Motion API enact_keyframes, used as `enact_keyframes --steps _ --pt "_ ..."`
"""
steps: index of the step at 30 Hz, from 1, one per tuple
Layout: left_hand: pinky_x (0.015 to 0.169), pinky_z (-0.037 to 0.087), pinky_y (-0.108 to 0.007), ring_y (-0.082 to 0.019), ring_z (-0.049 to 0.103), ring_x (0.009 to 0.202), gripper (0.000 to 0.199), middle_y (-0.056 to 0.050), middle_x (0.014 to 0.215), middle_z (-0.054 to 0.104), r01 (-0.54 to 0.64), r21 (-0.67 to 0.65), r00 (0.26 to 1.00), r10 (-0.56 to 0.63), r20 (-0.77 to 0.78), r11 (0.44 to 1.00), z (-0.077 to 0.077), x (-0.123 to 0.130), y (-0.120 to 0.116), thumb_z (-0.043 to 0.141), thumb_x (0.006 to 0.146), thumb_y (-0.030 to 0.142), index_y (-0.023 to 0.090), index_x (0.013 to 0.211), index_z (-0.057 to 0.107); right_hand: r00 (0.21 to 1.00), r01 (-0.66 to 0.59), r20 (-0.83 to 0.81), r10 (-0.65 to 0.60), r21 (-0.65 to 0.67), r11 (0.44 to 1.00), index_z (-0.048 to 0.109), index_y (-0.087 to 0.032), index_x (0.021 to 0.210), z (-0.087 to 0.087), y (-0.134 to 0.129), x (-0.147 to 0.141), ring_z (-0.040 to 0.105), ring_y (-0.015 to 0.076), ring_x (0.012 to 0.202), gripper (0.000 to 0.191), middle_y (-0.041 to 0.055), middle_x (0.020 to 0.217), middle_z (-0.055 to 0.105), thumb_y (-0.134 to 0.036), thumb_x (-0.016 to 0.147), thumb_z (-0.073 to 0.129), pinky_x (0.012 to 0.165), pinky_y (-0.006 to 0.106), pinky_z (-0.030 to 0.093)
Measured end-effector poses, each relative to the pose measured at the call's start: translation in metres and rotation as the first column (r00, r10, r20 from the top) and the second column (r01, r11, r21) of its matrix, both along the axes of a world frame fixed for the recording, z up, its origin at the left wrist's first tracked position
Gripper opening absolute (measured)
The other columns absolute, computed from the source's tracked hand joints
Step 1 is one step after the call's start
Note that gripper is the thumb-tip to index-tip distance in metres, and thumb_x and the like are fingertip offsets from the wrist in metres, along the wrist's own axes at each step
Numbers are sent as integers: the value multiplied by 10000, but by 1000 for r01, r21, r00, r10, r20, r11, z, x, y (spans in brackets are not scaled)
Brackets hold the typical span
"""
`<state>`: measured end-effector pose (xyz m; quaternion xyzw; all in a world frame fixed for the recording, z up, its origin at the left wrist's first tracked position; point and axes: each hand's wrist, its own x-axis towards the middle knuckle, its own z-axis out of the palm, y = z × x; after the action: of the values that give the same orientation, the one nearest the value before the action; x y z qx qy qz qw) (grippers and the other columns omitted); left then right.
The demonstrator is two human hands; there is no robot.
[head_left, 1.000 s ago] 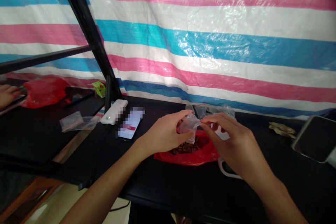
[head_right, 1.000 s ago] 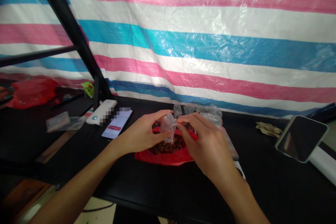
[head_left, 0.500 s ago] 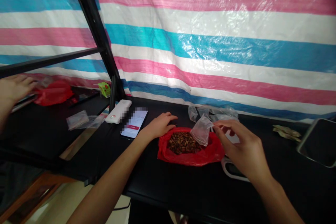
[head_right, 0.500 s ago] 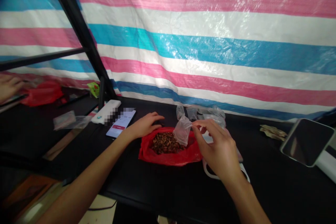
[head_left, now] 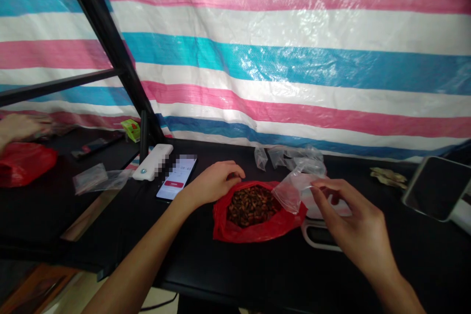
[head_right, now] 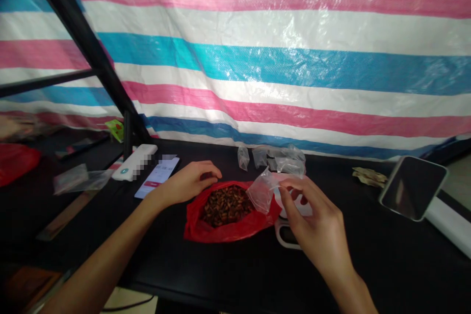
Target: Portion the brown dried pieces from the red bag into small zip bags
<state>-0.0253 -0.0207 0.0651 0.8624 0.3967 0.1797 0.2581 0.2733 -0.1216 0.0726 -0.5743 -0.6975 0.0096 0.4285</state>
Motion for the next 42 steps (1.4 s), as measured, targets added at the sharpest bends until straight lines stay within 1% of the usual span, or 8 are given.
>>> enact_keyframes --steps 4,10,12,15,20,25,35,42 --pt "1001 483 -330 -230 654 1120 276 -30 1161 728 84 5 994 -84 -69 996 21 6 -27 640 968 375 287 1222 701 1000 -14 -9 14 8 1000 686 -271 1033 -1 0 3 619 204 779 124 44 975 708 -369 986 625 721 346 511" --pt "913 521 -435 -339 689 1091 329 -153 1162 723 -337 29 878 326 -351 941 5 4 -46 539 995 382 177 1218 667 988 -153 21 156 -109 982 642 -260 1079 -23 20 1 643 275 1193 141 92 1252 685 -352 1019 554 1035 453 492" --pt "831 536 -387 -297 718 1004 244 -93 1077 742 -270 -140 917 210 -338 953 2 0 -55 495 1008 361 235 1101 682 985 -163 20 174 -255 953 601 -255 1080 -32 22 -4 673 267 1123 164 94 1182 707 -352 1048 473 966 434 526" --pt "880 535 -366 -255 704 1029 253 -70 1123 722 -258 -139 943 218 -250 956 -1 1 -77 433 1024 306 270 1123 663 987 -131 32 156 -392 910 564 -255 1029 -44 19 -17 693 257 957 182 72 1006 723 -326 1061 400 860 405 543" --pt "1013 524 -430 -302 633 1193 431 -134 1370 628 -371 -91 887 324 -328 924 -14 19 -118 379 1020 298 279 1400 581 994 -70 52 100 -409 910 548 -270 914 -55 3 -31 698 251 796 217 38 811 703 -325 1051 389 705 351 525" --pt "959 561 -382 -297 671 1168 660 -155 1495 533 -338 -221 894 239 -379 915 -30 23 -139 449 933 172 296 1579 390 993 -106 -3 117 -446 889 541 -282 943 -58 -11 -33 693 219 611 250 -6 718 687 -425 1068 378 557 310 474" --pt "1036 517 -350 -212 686 1094 648 -77 1256 608 -425 -136 904 428 -6 895 -5 -4 -64 434 825 24 295 1402 550 992 -56 92 90 -325 944 526 -264 1045 -26 29 -30 746 243 737 160 32 852 745 -376 1048 413 593 309 453" --pt "993 530 -456 -319 674 1139 552 -110 1307 615 -347 -8 894 328 -305 938 8 -7 -35 518 875 130 278 1404 569 917 47 382 115 -390 919 593 -265 991 -16 59 -42 703 234 675 141 2 746 709 -315 1021 465 564 300 348"
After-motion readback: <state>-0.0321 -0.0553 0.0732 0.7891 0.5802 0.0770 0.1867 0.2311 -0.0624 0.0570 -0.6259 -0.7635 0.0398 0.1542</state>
